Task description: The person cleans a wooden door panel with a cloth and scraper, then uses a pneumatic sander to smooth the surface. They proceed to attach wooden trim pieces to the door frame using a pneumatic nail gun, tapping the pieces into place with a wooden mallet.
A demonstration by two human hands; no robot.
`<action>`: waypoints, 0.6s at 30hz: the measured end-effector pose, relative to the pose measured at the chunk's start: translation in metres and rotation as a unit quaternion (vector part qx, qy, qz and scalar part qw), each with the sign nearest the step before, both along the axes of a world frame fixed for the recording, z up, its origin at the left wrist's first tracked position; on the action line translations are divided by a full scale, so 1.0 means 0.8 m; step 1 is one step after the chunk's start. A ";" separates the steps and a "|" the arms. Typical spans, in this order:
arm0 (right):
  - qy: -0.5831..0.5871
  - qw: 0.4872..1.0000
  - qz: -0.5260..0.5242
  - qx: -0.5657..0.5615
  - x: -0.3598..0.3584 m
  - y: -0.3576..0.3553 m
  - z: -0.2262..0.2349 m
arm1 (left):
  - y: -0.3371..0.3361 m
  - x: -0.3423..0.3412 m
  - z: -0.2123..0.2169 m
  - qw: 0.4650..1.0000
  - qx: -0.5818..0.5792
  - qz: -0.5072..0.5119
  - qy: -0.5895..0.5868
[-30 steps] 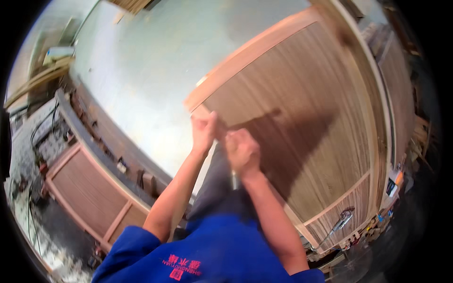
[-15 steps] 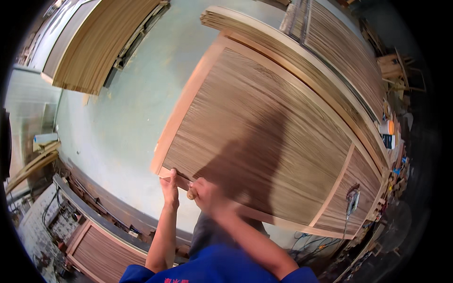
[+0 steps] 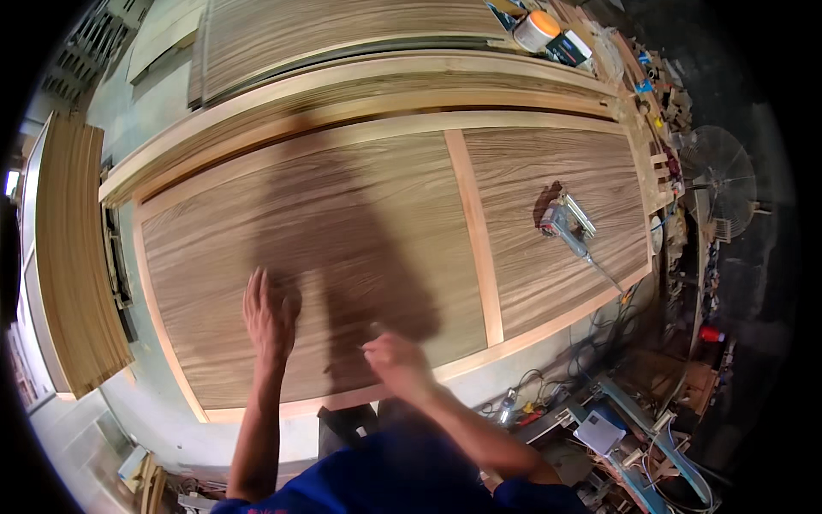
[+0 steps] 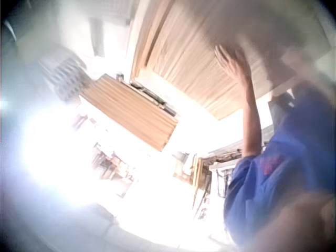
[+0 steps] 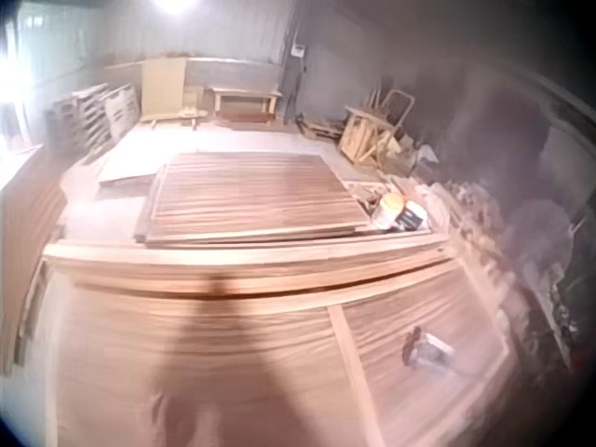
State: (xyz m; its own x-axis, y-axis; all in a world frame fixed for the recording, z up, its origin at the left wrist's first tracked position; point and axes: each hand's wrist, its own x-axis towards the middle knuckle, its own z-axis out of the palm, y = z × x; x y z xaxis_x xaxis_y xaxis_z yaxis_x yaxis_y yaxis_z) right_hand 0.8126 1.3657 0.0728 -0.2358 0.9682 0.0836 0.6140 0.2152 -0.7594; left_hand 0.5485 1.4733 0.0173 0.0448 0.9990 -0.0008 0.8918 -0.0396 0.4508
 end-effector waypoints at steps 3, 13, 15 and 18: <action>0.072 0.990 -0.085 0.081 0.109 0.058 -0.049 | 0.119 0.096 -0.031 0.994 0.041 -0.078 0.057; -0.028 0.985 -0.147 0.083 0.349 0.396 -0.047 | 0.261 0.246 -0.048 0.990 0.051 -0.099 0.090; -0.013 0.993 -0.115 0.030 0.352 0.444 -0.043 | 0.261 0.242 -0.047 0.991 0.039 -0.091 0.091; 0.012 0.999 -0.017 -0.032 0.347 0.488 -0.039 | 0.264 0.247 -0.041 0.990 0.032 -0.098 0.100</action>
State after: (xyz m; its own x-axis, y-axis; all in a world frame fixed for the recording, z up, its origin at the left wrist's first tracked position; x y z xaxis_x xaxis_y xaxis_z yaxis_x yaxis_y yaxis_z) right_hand 1.0899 1.7564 0.0418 -0.2010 0.9792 0.0273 0.6023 0.1455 -0.7849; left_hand 0.7459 1.6847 -0.0158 0.2429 0.9695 0.0332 0.9352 -0.2431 0.2575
